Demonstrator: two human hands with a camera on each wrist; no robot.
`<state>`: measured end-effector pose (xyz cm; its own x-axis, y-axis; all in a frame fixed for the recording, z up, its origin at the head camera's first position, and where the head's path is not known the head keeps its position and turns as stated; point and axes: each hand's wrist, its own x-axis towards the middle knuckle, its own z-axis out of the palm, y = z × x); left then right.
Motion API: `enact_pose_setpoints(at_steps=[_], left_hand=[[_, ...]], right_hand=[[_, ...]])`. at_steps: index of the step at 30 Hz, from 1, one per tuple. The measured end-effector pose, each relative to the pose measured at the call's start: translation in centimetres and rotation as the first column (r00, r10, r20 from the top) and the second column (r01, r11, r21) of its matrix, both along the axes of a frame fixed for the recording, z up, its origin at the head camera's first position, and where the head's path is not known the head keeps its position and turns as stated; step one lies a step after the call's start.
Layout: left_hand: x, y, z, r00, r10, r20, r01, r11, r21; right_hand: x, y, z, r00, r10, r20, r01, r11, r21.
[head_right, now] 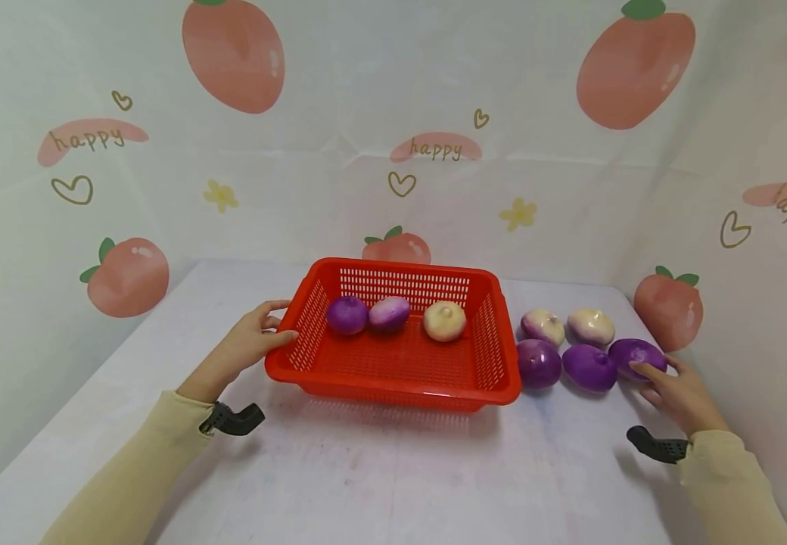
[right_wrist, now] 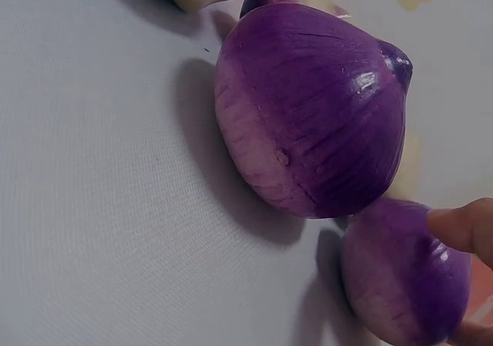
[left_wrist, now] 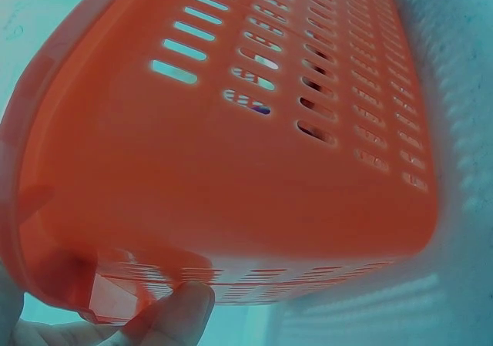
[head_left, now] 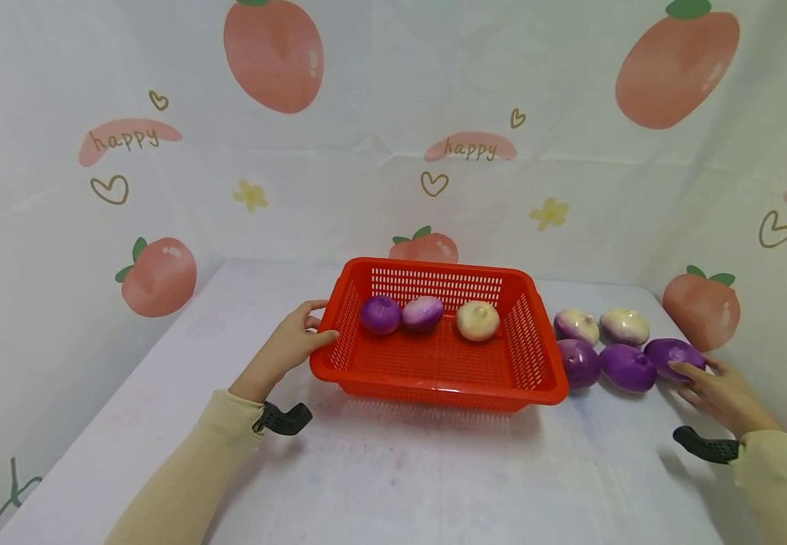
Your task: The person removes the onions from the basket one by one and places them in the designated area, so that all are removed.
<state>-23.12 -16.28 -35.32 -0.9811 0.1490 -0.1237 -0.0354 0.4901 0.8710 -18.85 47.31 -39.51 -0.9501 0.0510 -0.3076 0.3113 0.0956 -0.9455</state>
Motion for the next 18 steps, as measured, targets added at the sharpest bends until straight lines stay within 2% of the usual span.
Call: enact_pose_setpoints(at_steps=[4, 6, 10, 15, 18], left_hand=[[-0.01, 0.02, 0.00, 1.000, -0.003, 0.003, 0.003, 1.000, 0.005], [0.02, 0.02, 0.01, 1.000, -0.005, 0.005, 0.005, 1.000, 0.008], [0.09, 0.02, 0.06, 1.000, -0.009, 0.000, 0.009, 1.000, 0.012], [0.05, -0.04, 0.02, 1.000, -0.008, -0.005, 0.008, 1.000, 0.014], [0.00, -0.06, -0.01, 1.000, -0.009, -0.005, 0.009, 1.000, 0.021]], right_hand=[[-0.02, -0.24, 0.24, 1.000, 0.006, 0.013, -0.007, 0.998, 0.067], [-0.03, -0.24, 0.22, 1.000, 0.003, 0.018, -0.004, 0.998, 0.067], [-0.02, -0.14, 0.04, 1.000, -0.007, -0.004, 0.007, 0.999, 0.042], [0.05, 0.21, -0.27, 1.000, -0.015, -0.021, 0.015, 0.999, -0.035], [0.07, 0.34, -0.33, 1.000, -0.016, -0.014, 0.016, 0.999, -0.028]])
